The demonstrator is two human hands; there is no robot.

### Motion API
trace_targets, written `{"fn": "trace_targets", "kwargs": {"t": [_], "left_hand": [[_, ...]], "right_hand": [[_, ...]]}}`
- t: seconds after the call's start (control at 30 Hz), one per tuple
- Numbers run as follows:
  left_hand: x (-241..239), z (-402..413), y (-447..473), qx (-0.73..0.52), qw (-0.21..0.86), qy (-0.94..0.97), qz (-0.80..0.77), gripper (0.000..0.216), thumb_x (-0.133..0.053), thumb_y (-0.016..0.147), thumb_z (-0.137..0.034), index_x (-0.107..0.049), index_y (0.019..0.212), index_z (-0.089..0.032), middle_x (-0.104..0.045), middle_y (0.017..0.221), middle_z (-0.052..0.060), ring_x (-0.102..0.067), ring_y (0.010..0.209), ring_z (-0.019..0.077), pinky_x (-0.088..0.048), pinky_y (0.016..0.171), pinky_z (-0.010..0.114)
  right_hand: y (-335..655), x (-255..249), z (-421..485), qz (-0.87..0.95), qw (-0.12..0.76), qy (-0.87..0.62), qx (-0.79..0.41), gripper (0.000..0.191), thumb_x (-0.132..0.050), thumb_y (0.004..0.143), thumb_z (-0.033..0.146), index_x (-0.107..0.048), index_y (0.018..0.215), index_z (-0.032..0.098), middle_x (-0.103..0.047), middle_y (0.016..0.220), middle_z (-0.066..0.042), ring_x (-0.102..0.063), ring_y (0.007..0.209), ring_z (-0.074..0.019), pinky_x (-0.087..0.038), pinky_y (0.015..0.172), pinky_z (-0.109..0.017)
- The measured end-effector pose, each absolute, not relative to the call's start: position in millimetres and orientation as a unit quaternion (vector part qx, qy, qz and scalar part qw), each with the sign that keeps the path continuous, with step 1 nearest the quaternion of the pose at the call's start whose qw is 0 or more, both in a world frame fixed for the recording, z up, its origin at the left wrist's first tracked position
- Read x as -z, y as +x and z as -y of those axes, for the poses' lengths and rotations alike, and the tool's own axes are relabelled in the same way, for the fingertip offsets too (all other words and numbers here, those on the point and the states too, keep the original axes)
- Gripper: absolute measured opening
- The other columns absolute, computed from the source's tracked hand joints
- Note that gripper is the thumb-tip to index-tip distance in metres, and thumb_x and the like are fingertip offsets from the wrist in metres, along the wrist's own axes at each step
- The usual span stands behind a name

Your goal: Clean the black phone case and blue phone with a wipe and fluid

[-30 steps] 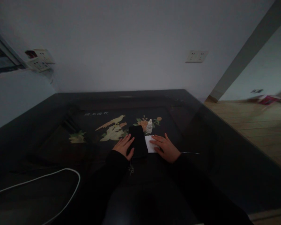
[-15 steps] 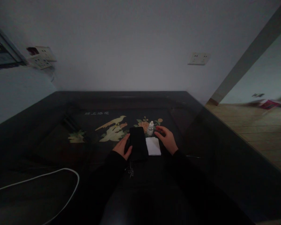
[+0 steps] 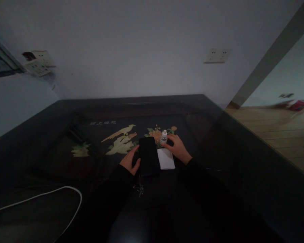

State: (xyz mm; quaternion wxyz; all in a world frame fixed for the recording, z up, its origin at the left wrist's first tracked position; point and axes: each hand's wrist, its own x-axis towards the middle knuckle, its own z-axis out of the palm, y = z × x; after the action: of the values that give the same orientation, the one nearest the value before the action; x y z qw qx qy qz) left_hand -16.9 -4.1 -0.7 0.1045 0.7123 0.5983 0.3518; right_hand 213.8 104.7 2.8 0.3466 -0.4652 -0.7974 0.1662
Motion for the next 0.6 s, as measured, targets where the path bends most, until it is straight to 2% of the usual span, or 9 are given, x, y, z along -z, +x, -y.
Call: {"fn": "trace_targets", "kwargs": {"t": [0.23,0.33,0.43,0.6], "left_hand": [[1.3,7.0,-16.3,-0.346,0.114,0.71,-0.603,0.052,-0.04,0.077,-0.028,-0.039,0.126,-0.01,-0.053,0.121,0.011,-0.049,0.11,0.0185,-0.039,0.093,0.033],[4.2,7.5,-15.2,-0.407,0.143,0.685,-0.587,0.05,-0.042,0.076,-0.028,-0.044,0.122,-0.011,-0.053,0.12,0.01,-0.049,0.111,0.0191,-0.036,0.095,0.034],[8.0,5.7,-17.1,-0.475,0.182,0.646,-0.57,0.044,-0.041,0.076,-0.026,-0.05,0.117,-0.013,-0.054,0.119,0.01,-0.048,0.111,0.0204,-0.033,0.097,0.038],[8.7,-8.4,-34.4,-0.562,0.25,0.572,-0.543,0.034,-0.042,0.079,-0.026,-0.052,0.108,-0.013,-0.06,0.106,0.012,-0.055,0.101,0.0188,-0.039,0.092,0.038]], "right_hand": [[212.3,-4.9,-100.9,0.788,0.369,-0.451,-0.199,0.026,-0.066,0.068,0.035,-0.062,0.087,0.018,-0.062,0.091,-0.007,-0.052,0.089,-0.0234,-0.039,0.081,-0.039],[212.3,-7.9,-98.8,0.772,0.392,-0.447,-0.225,0.027,-0.07,0.062,0.035,-0.063,0.083,0.019,-0.063,0.088,-0.006,-0.052,0.088,-0.0235,-0.039,0.082,-0.04],[214.1,-14.7,-94.7,0.742,0.429,-0.444,-0.261,0.035,-0.073,0.058,0.036,-0.063,0.087,0.02,-0.063,0.091,-0.005,-0.054,0.089,-0.0227,-0.041,0.081,-0.038],[237.1,-23.4,-87.4,0.633,0.531,-0.469,-0.313,0.033,-0.051,0.076,0.046,-0.06,0.091,0.018,-0.063,0.09,-0.007,-0.059,0.082,-0.0184,-0.047,0.067,-0.03]]}}
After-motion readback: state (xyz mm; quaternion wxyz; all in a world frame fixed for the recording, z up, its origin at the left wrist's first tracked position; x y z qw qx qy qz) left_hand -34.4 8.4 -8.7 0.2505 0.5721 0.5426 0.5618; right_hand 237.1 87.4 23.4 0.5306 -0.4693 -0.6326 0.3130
